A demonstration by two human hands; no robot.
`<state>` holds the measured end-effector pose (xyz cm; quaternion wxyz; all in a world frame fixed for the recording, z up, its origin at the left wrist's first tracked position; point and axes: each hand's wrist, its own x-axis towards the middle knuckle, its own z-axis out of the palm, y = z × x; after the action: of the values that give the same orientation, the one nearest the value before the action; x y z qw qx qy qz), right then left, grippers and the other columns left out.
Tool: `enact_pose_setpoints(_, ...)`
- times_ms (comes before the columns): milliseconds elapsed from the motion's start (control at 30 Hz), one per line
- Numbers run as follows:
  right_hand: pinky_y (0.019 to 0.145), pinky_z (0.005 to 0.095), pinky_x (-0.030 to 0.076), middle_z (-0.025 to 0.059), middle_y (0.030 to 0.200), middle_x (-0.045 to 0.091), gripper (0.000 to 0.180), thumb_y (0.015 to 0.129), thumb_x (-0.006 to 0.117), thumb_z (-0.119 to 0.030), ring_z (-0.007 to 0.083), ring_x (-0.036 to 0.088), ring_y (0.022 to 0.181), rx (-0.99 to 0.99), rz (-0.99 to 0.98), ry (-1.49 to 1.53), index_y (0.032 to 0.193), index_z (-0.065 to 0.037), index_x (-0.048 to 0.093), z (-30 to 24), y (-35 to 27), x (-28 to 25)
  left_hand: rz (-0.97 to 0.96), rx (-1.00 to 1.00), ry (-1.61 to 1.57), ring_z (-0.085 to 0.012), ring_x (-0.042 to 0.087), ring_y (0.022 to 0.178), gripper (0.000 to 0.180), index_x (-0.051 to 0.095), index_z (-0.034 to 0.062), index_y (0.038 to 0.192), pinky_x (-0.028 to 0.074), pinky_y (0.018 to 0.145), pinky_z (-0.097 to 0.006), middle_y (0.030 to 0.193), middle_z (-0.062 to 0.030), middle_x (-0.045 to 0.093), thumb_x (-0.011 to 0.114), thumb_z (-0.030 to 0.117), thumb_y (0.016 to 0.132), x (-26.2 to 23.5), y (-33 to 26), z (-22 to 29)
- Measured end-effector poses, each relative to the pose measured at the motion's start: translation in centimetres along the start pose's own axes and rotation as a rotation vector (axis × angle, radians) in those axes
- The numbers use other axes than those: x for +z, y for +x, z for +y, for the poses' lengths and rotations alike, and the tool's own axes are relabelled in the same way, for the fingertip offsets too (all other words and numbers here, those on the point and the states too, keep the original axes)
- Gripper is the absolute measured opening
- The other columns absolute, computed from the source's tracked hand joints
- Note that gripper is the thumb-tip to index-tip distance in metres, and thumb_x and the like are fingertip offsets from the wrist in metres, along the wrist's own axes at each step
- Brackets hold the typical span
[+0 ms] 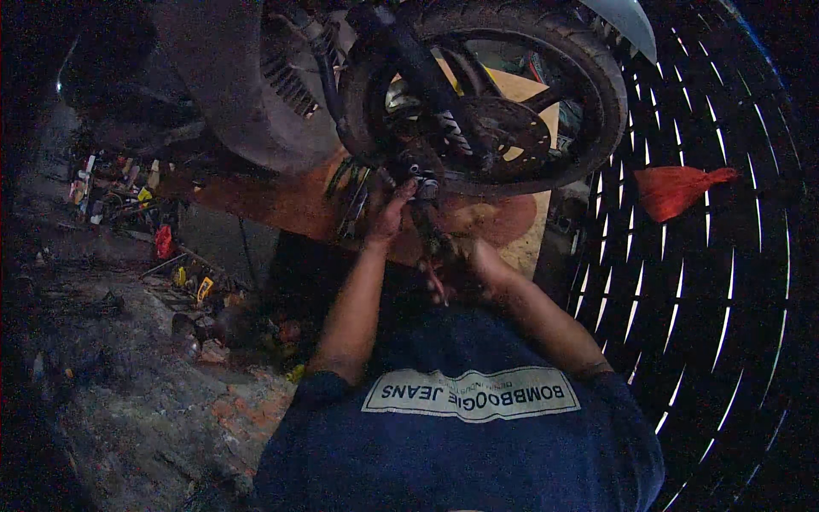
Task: The person works on the front wheel of a Yamaha motorcycle, using a hex key to loosen bolts on the brake caliper. They remove the caliper from the wheel and use pliers to manipulate the brake pads and internal components. The person then uses a screwdriver to adjust parts within the caliper assembly.
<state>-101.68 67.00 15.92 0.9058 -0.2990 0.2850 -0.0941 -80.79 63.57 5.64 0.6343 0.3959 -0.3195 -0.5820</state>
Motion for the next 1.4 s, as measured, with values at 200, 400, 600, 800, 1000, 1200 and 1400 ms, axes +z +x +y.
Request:
enact_pose_setpoints(200, 0.058, 0.0379, 0.051, 0.0174, 0.080, 0.063, 0.043, 0.092, 0.032, -0.032, 0.0258, 0.062, 0.069, 0.035, 0.025, 0.062, 0.104, 0.002, 0.054, 0.0, -1.9, 1.8, 0.219, 0.116, 0.305, -0.0235, 0.050, 0.113, 0.048, 0.041, 0.0039, 0.129, 0.041, 0.096, -0.037, 0.124, -0.0102, 0.050, 0.061, 0.013, 0.086, 1.7, -0.5, 5.1)
enact_pose_setpoints(400, 0.065, 0.0428, 0.052, 0.0157, 0.099, 0.059, 0.039, 0.090, 0.039, -0.029, 0.0288, 0.062, 0.079, 0.101, 0.004, 0.024, 0.119, -0.004, 0.047, 1.2, -1.1, -3.2, 0.101, 0.152, 0.138, -0.0235, 0.050, 0.113, 0.051, 0.042, 0.0046, 0.131, 0.041, 0.096, -0.038, 0.124, -0.0095, 0.050, 0.063, 0.014, 0.085, -1.2, 0.2, 3.0)
enact_pose_setpoints(600, 0.077, 0.0451, 0.051, 0.0224, 0.106, 0.061, 0.049, 0.082, 0.053, -0.021, 0.0343, 0.062, 0.093, -0.023, 0.316, -1.594, 0.128, -0.005, 0.044, 1.2, -0.1, -9.5, 0.131, 0.145, 0.119, -0.0234, 0.050, 0.112, 0.049, 0.046, 0.0026, 0.127, 0.040, 0.097, -0.038, 0.123, -0.0095, 0.052, 0.064, 0.019, 0.084, 1.9, -0.7, 4.5)
enact_pose_setpoints(800, 0.079, 0.0441, 0.052, 0.0218, 0.114, 0.058, 0.055, 0.076, 0.063, -0.023, 0.0347, 0.060, 0.097, 0.086, 0.544, -1.630, 0.126, -0.007, 0.047, -1.4, -3.1, -5.5, 0.050, 0.165, 0.184, -0.0227, 0.050, 0.113, 0.050, 0.047, 0.0017, 0.127, 0.039, 0.098, -0.038, 0.123, -0.0092, 0.053, 0.065, 0.021, 0.084, 3.4, -1.8, 7.1)
enact_pose_setpoints(1000, 0.072, 0.0431, 0.054, 0.0181, 0.129, 0.045, 0.045, 0.079, 0.058, -0.025, 0.0348, 0.056, 0.100, 0.203, 0.708, -1.930, 0.120, -0.010, 0.051, 5.0, -0.5, -14.9, 0.120, 0.138, 0.176, -0.0223, 0.050, 0.114, 0.043, 0.049, 0.0035, 0.125, 0.039, 0.097, -0.037, 0.121, -0.0086, 0.054, 0.063, 0.014, 0.086, 1.7, -1.0, 4.6)
enact_pose_setpoints(1200, 0.060, 0.0478, 0.051, 0.0204, 0.134, 0.037, 0.043, 0.083, 0.054, -0.029, 0.0372, 0.049, 0.101, -0.123, 0.943, -2.343, 0.121, -0.010, 0.050, 8.9, -0.3, -17.8, -0.012, 0.070, -0.088, -0.0216, 0.051, 0.112, 0.042, 0.048, 0.0054, 0.126, 0.041, 0.096, -0.036, 0.121, -0.0073, 0.054, 0.061, 0.017, 0.088, 1.8, -1.6, 4.5)
enact_pose_setpoints(1400, 0.077, 0.0582, 0.041, 0.0187, 0.138, 0.033, 0.048, 0.085, 0.054, -0.032, 0.0386, 0.034, 0.122, -0.154, 1.135, -2.295, 0.127, -0.012, 0.047, 10.3, -0.3, -17.2, -0.008, -0.038, -0.214, -0.0235, 0.052, 0.110, 0.039, 0.048, 0.0059, 0.125, 0.042, 0.095, -0.039, 0.118, -0.0066, 0.055, 0.057, 0.021, 0.090, 1.6, -1.4, 3.8)
